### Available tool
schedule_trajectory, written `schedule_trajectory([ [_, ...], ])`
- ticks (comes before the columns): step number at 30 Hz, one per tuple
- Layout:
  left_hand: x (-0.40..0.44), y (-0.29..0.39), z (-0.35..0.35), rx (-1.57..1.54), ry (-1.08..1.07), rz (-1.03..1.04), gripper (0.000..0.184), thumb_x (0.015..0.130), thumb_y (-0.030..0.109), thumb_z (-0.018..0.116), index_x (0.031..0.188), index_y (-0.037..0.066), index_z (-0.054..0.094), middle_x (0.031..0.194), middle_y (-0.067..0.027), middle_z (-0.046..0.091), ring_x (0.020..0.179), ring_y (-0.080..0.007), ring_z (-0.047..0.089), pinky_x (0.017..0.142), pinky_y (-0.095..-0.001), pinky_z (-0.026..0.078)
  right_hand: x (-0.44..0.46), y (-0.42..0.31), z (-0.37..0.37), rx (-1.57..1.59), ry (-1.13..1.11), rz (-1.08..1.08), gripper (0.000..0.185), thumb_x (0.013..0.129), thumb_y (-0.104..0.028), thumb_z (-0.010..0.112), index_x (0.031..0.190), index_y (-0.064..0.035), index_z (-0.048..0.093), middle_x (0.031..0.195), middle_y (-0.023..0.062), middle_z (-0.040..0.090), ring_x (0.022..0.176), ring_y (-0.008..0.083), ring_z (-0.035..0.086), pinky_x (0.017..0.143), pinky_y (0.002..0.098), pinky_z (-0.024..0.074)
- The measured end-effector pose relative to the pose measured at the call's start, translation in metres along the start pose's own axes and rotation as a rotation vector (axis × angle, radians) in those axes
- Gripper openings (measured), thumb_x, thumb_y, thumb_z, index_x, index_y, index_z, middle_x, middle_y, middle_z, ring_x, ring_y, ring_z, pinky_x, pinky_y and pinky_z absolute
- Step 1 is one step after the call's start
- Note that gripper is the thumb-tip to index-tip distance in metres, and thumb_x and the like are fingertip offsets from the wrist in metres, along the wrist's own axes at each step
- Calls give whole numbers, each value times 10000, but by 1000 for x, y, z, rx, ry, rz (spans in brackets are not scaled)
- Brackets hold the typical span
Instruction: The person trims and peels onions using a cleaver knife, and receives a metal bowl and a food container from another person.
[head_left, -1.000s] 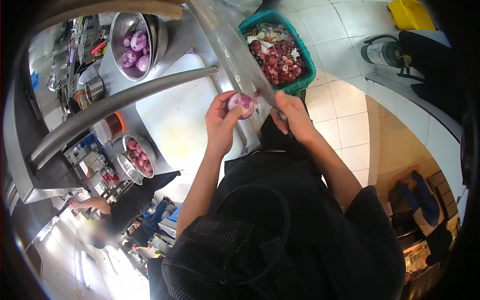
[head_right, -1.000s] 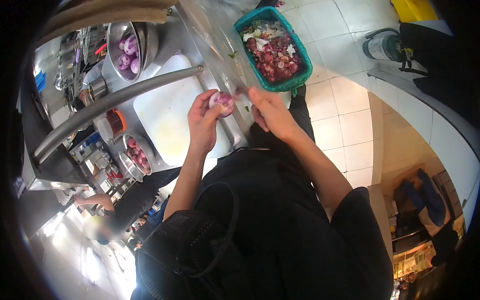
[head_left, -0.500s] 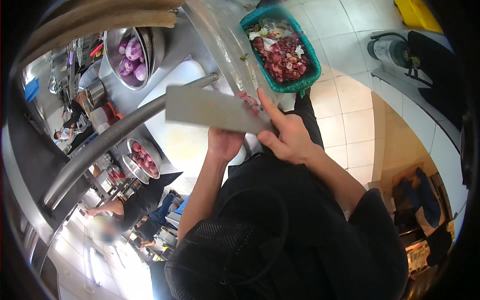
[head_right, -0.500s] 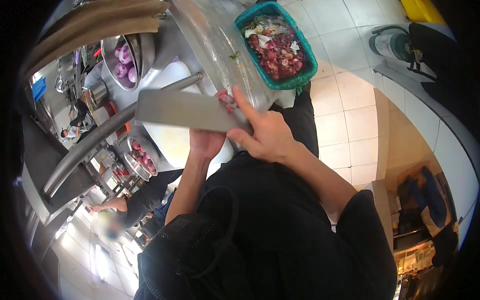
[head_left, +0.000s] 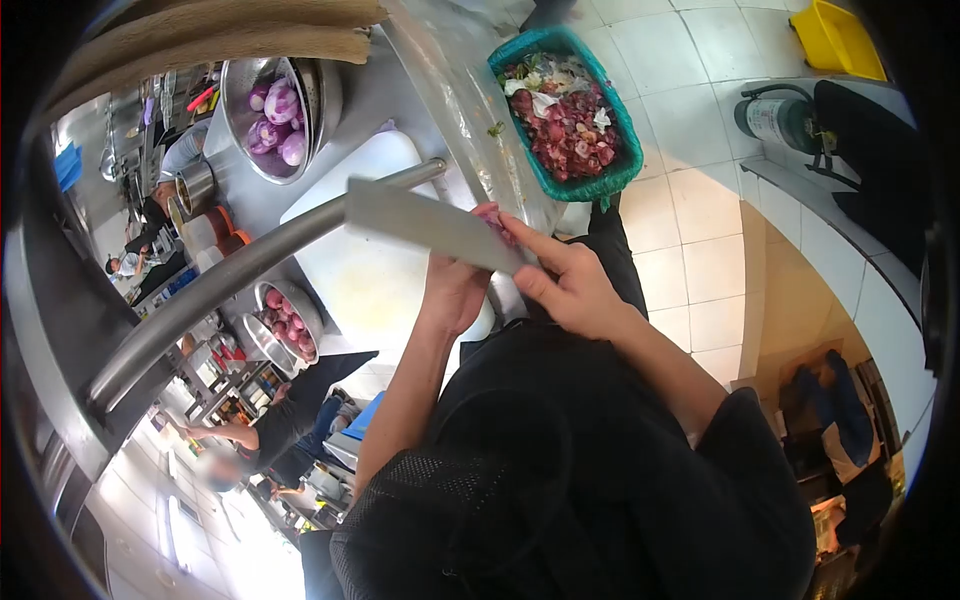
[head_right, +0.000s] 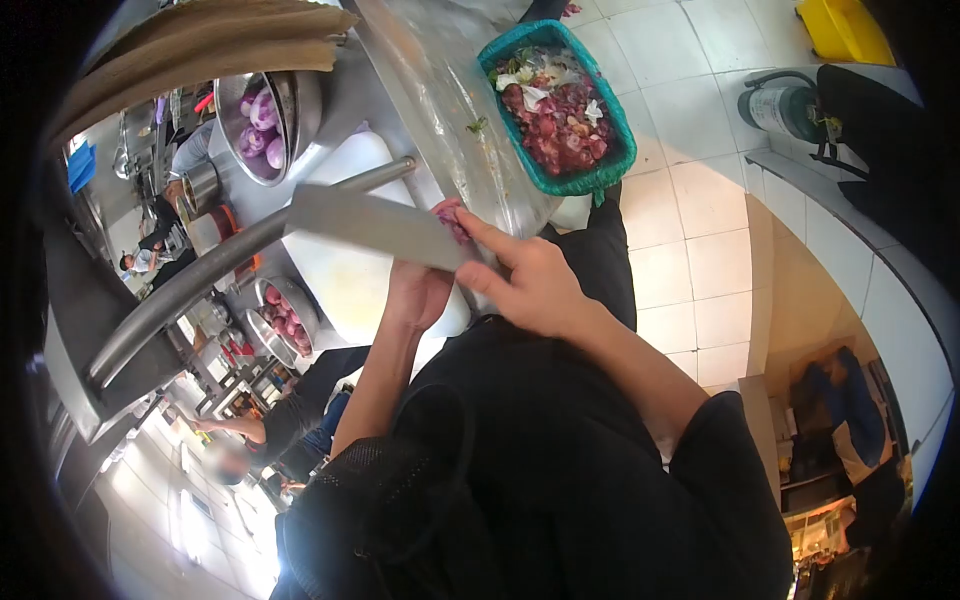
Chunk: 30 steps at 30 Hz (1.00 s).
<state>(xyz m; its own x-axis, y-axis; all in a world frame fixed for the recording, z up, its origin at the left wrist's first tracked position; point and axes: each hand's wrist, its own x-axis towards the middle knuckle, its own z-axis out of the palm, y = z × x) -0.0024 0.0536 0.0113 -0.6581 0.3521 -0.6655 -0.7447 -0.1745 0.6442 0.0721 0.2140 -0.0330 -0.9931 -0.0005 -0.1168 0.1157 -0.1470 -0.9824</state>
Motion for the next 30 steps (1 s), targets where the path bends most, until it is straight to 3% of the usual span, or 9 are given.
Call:
schedule_trajectory([
  [2,-2,0,-4,46,-33,37,583,900,148,723,1415,-4,496,1246,-73,617,1024,-176,617,938,-337,503,1,6,2,217,148,-77,758,983,-541,555,1521,-30,399,526,102,523,497,224,561,515,372,460],
  [4,-7,1,-11,33,-34,20,622,875,125,747,1422,-16,488,1223,-91,632,1036,-189,630,917,-334,503,1,-16,-24,660,-116,452,636,1030,-556,460,1288,7,607,514,36,474,461,115,462,447,283,378],
  [6,-10,4,-18,48,-110,1,647,888,184,737,1440,-19,466,1258,-130,633,1068,-214,640,914,-328,503,6,-17,-33,769,8,627,608,1015,-643,409,744,-103,472,501,12,438,399,94,376,403,259,287],
  [8,-15,7,-16,-71,-173,-43,660,904,259,720,1438,-27,456,1317,-165,614,1086,-220,643,905,-329,505,11,3,-41,606,88,529,619,1011,-663,392,731,-115,461,494,5,417,398,81,368,398,248,272],
  [9,-16,8,-13,-69,-174,-40,660,904,259,720,1438,-27,456,1317,-165,614,1086,-220,643,905,-329,505,13,4,-50,504,55,556,665,1026,-623,398,911,-4,610,533,40,512,445,137,477,445,295,384],
  [12,-18,7,-2,-15,-164,-35,679,908,312,710,1430,-38,451,1363,-193,589,1073,-234,646,931,-337,503,9,-1,-32,205,129,259,735,1044,-561,413,1308,111,553,636,75,639,561,217,606,562,366,488],
  [13,-17,6,1,-25,-150,-35,673,908,313,712,1425,-33,457,1338,-183,601,1078,-230,643,946,-342,499,5,3,-29,181,84,253,784,1031,-510,467,1527,71,293,721,146,694,678,323,677,683,420,525],
  [21,-22,-1,-2,15,-188,3,664,922,313,697,1452,10,437,1261,-71,612,1129,-182,608,1008,-375,482,-22,-55,-28,-497,-146,59,949,910,-611,589,1603,-101,189,597,198,578,582,424,602,581,465,465],
  [30,-30,-9,-2,136,-219,105,624,935,177,696,1465,2,417,1238,-92,630,1088,-186,636,983,-359,511,-39,-66,-23,-586,-147,83,951,902,-629,596,1592,-88,227,600,221,567,581,436,589,580,465,469],
])
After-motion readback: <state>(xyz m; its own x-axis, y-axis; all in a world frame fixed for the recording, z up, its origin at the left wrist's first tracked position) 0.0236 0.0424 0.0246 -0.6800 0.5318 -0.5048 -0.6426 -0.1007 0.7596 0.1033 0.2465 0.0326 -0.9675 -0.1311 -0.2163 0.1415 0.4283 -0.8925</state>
